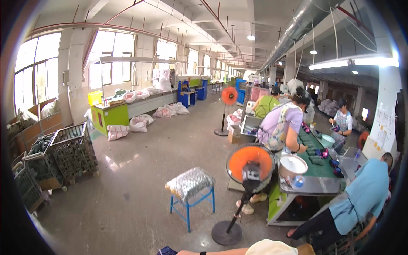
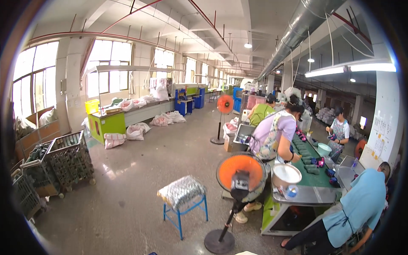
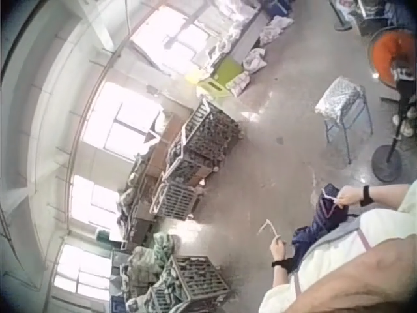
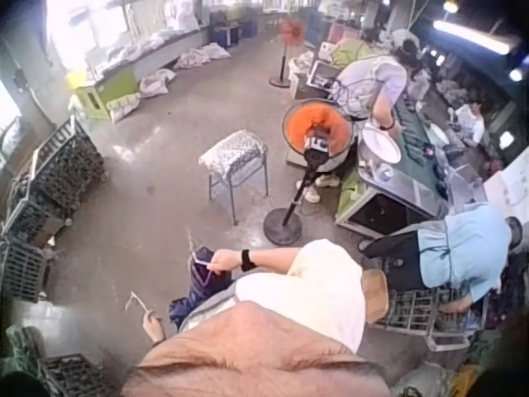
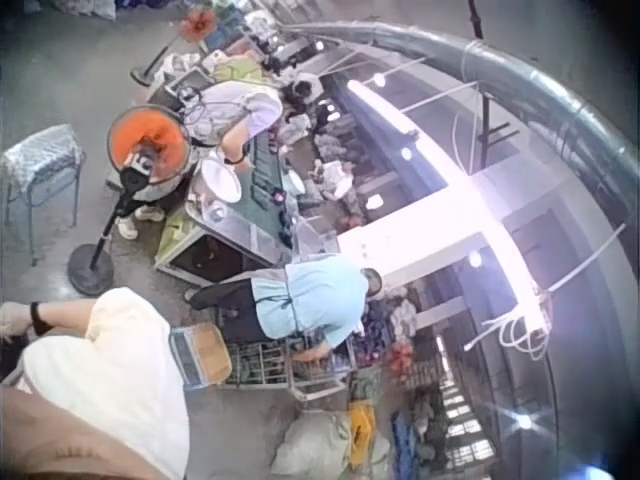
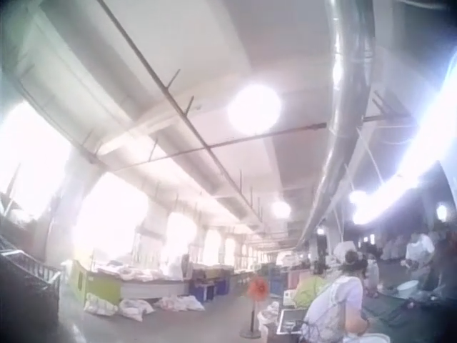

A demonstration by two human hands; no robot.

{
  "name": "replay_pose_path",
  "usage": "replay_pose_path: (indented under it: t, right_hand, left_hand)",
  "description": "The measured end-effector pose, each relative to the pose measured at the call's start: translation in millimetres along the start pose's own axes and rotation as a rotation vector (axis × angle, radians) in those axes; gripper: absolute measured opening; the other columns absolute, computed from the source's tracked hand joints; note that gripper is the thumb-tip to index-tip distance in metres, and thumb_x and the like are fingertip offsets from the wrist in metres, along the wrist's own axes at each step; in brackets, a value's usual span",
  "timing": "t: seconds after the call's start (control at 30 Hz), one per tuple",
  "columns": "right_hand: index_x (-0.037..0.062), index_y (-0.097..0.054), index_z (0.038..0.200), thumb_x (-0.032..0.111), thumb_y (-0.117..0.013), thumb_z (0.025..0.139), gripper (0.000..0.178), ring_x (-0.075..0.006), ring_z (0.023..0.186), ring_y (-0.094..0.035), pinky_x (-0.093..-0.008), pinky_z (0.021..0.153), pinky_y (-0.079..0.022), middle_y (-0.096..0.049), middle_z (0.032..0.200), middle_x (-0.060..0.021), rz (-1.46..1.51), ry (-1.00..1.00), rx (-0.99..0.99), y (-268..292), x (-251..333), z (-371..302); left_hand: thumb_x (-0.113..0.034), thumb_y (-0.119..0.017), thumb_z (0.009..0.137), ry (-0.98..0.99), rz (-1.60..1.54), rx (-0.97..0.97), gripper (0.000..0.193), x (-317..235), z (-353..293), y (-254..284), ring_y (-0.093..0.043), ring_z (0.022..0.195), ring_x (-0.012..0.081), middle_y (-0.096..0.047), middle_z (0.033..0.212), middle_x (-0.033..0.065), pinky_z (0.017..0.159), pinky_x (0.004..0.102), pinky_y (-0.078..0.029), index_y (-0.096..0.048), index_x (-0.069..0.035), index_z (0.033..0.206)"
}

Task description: Organizing and bundling blue shoe upper components and preparing them for further processing in a factory.

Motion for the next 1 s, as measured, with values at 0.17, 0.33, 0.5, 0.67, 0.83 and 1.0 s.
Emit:
replay_pose_path:
  t: [0.17,0.33,0.5,0.67,0.83,1.0]
  right_hand:
    - [0.0057,-0.065,0.062,0.030,-0.053,0.085,0.035,-0.0165,0.052,-0.056,-0.0294,0.054,-0.045,-0.060,0.056,-0.0063,0.253,-0.180,-0.115,116,-15,93]
    - [0.0027,-0.064,0.066,0.025,-0.050,0.087,0.033,-0.0140,0.052,-0.053,-0.0292,0.053,-0.043,-0.059,0.056,-0.0054,0.435,-0.151,-0.237,239,-80,184]
    - [0.0029,-0.061,0.057,0.026,-0.049,0.087,0.039,-0.0169,0.056,-0.059,-0.0297,0.056,-0.045,-0.062,0.060,-0.0066,0.323,-0.125,-0.356,381,-128,292]
    - [0.0041,-0.063,0.059,0.025,-0.051,0.084,0.034,-0.0189,0.055,-0.059,-0.0309,0.055,-0.045,-0.062,0.060,-0.0079,0.223,-0.085,-0.429,478,-160,395]
    - [0.0033,-0.062,0.058,0.025,-0.048,0.086,0.038,-0.0169,0.061,-0.061,-0.0295,0.059,-0.046,-0.065,0.065,-0.0081,0.289,-0.183,-0.458,566,-240,460]
    - [0.0057,-0.064,0.058,0.026,-0.047,0.087,0.039,-0.0170,0.059,-0.060,-0.0306,0.058,-0.046,-0.064,0.064,-0.0061,0.115,-0.467,-0.630,639,-339,491]
  left_hand:
    - [0.002,-0.044,0.076,-0.240,0.131,0.276,0.022,-112,197,-117,-0.052,0.056,0.0166,-0.056,0.063,0.0087,0.055,0.0296,-0.044,-0.062,-0.003,0.087]
    - [0.002,-0.043,0.077,-0.246,0.120,0.392,0.023,-157,390,-209,-0.052,0.057,0.0138,-0.058,0.065,0.0066,0.055,0.0266,-0.043,-0.062,0.000,0.089]
    - [0.003,-0.044,0.078,-0.214,-0.095,0.338,0.021,-220,561,-275,-0.051,0.059,0.0105,-0.058,0.066,0.0038,0.056,0.0236,-0.043,-0.062,0.004,0.090]
    - [0.001,-0.046,0.079,-0.055,-0.163,0.285,0.018,-251,705,-310,-0.057,0.067,0.0134,-0.061,0.071,0.0064,0.064,0.0250,-0.046,-0.062,0.003,0.089]
    - [0.000,-0.050,0.074,-0.394,0.211,0.290,0.020,-210,859,-398,-0.060,0.077,0.0188,-0.065,0.082,0.0118,0.073,0.0286,-0.047,-0.064,0.004,0.088]
    - [-0.001,-0.049,0.075,-0.358,0.160,0.638,0.021,-265,956,-578,-0.061,0.072,0.0188,-0.065,0.076,0.0133,0.068,0.0300,-0.047,-0.064,0.003,0.088]
Point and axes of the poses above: each hand's wrist, its own z-axis towards the middle knuckle, its own y-axis out of the back of the hand, x = y × z, the point moved 8 cm from there along z, towards the middle knuckle
